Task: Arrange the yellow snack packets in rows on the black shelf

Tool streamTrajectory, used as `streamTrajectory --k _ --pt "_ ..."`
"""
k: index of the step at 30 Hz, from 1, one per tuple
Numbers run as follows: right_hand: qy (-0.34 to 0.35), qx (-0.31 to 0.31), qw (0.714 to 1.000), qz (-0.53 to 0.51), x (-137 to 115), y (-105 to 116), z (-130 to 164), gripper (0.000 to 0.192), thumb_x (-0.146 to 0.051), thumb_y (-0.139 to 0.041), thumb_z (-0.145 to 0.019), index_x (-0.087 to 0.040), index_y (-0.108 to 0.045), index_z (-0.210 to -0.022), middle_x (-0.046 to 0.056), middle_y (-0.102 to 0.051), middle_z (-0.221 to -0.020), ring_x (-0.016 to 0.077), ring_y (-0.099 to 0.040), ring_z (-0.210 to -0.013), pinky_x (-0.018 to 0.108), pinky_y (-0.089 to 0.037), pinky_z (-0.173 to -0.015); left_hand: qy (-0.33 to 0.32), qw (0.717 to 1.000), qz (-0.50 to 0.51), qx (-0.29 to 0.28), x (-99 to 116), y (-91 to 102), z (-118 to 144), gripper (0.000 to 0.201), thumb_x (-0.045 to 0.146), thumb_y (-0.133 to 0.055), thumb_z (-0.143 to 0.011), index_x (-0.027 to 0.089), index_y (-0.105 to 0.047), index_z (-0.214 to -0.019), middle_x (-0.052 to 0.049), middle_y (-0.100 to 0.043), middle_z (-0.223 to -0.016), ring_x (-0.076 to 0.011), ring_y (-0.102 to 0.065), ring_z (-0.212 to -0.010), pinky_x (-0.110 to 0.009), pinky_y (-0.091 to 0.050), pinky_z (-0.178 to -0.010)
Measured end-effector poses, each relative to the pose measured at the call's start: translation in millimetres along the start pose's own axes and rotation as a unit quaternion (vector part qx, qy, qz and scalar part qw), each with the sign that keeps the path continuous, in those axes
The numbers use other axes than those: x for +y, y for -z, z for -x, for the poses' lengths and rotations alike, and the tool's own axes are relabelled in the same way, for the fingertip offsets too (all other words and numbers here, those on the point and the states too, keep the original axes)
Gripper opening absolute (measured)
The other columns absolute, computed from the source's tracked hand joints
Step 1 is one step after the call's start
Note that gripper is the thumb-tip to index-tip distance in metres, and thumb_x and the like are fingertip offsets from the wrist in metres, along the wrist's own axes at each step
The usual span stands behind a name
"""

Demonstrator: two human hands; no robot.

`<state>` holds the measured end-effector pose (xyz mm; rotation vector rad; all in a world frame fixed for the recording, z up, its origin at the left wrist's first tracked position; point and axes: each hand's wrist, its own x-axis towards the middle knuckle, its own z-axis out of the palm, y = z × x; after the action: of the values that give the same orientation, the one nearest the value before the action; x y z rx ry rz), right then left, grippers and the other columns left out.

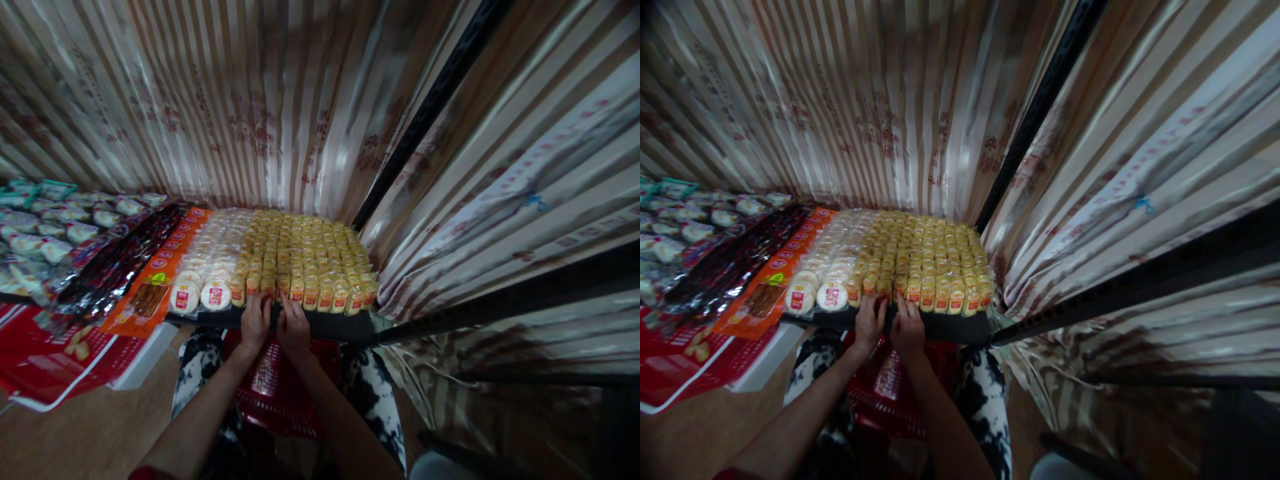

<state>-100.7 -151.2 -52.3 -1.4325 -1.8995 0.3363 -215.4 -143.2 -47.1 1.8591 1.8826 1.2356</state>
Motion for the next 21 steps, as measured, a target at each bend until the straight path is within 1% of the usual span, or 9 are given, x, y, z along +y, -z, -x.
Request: streamTrajectory --k 4,9,12,17,21 --pt "-0.001 -0.005 1.000 0.009 -1 0 1 0.054 -0.014 -0.034 -0.082 -0.016 -0.038 -0.137 0.010 -0.059 -0.098 0.0197 -0.054 -0.093 0.033 -0.047 -0.086 -0.008 1.000 0.001 0.001 -3 -3.1 1 0.023 0.025 -0.036 -0.092 0.017 -0.056 -0.100 -0.008 -0.061 -0.096 -0.0172 -0.058 -0.096 -0.030 -0.045 -0.088" --pt "0.000 -0.007 1.000 0.015 -2 -1 1 0.054 -0.014 -0.034 -0.082 -0.012 -0.040 -0.135 0.011 -0.059 -0.095 0.0208 -0.054 -0.093 0.035 -0.046 -0.086 0.000 0.999 -0.015 -0.028 -4 -3.8 1 0.023 0.023 -0.038 -0.091 0.017 -0.056 -0.103 -0.008 -0.061 -0.099 -0.0164 -0.058 -0.095 -0.028 -0.046 -0.087" --pt "0.005 0.000 1.000 -0.004 -1 0 0 0.051 -0.015 -0.032 -0.084 -0.011 -0.043 -0.133 0.012 -0.060 -0.098 0.0206 -0.055 -0.094 0.036 -0.046 -0.089 0.000 0.999 -0.034 -0.036 -4 -3.8 1 0.023 0.021 -0.038 -0.091 0.016 -0.056 -0.104 -0.008 -0.060 -0.098 -0.0162 -0.058 -0.093 -0.027 -0.046 -0.084" --pt "0.054 0.006 0.996 -0.066 0 6 1 0.044 -0.017 -0.032 -0.085 -0.013 -0.049 -0.126 0.012 -0.060 -0.107 0.0188 -0.056 -0.099 0.035 -0.047 -0.091 -0.036 0.997 -0.067 -0.016 -4 -2.1 3 0.022 0.018 -0.037 -0.090 0.015 -0.057 -0.099 -0.008 -0.059 -0.091 -0.0160 -0.058 -0.086 -0.026 -0.048 -0.077" --pt "0.089 -0.016 0.992 -0.094 -6 12 17 0.039 -0.016 -0.033 -0.086 -0.014 -0.054 -0.119 0.012 -0.062 -0.104 0.0186 -0.057 -0.097 0.034 -0.048 -0.089 -0.042 0.995 -0.092 -0.017 -3 1.2 8 0.020 0.018 -0.038 -0.089 0.017 -0.057 -0.096 -0.006 -0.057 -0.089 -0.0143 -0.059 -0.080 -0.023 -0.048 -0.070"
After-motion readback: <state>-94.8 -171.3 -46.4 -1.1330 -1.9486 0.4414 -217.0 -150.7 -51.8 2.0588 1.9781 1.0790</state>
